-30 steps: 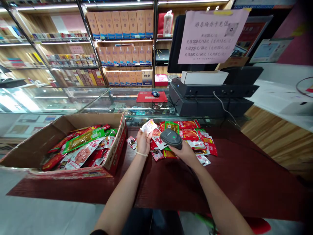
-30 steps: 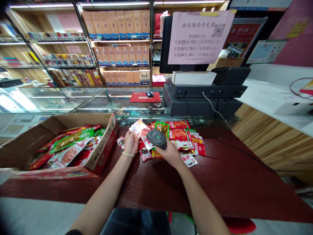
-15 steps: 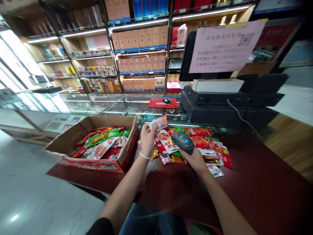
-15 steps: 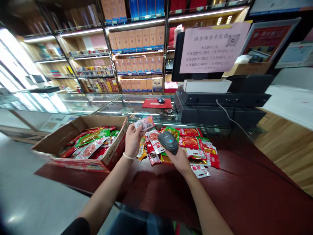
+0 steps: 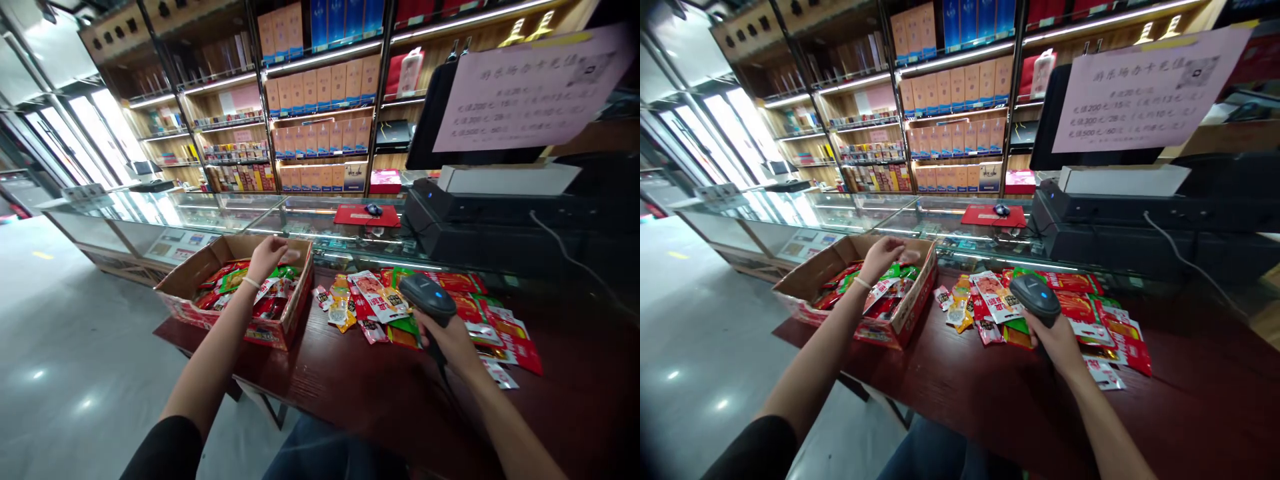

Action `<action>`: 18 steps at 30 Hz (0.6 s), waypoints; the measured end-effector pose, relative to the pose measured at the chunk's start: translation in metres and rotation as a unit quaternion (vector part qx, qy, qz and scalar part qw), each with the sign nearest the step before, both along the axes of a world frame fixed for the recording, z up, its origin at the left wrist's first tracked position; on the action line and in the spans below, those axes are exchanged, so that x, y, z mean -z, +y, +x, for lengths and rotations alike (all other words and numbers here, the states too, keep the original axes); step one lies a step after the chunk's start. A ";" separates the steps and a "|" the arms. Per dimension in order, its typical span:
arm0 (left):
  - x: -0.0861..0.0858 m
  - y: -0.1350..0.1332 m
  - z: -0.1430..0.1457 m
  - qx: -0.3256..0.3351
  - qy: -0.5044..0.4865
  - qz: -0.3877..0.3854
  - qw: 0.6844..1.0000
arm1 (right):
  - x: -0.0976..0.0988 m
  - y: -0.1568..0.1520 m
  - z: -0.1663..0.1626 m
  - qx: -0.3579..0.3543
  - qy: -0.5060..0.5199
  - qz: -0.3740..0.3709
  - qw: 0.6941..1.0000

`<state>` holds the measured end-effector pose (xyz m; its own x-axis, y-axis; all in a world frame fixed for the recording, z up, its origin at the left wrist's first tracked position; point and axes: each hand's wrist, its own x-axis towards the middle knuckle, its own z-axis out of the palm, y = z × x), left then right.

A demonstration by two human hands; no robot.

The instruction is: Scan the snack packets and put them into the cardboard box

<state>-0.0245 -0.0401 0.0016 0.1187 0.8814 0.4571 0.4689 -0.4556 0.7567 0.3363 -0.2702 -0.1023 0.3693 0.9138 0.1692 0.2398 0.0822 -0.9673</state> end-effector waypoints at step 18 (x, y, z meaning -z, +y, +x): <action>-0.023 -0.073 0.070 0.139 0.118 0.052 0.982 | -0.008 -0.001 0.015 0.039 0.051 0.021 0.998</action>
<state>0.0459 -0.1131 0.0242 0.4615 0.7500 0.4739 0.4730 -0.6599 0.5837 0.3511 -0.2717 -0.0947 0.4570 0.8741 0.1645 0.1482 0.1075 -0.9831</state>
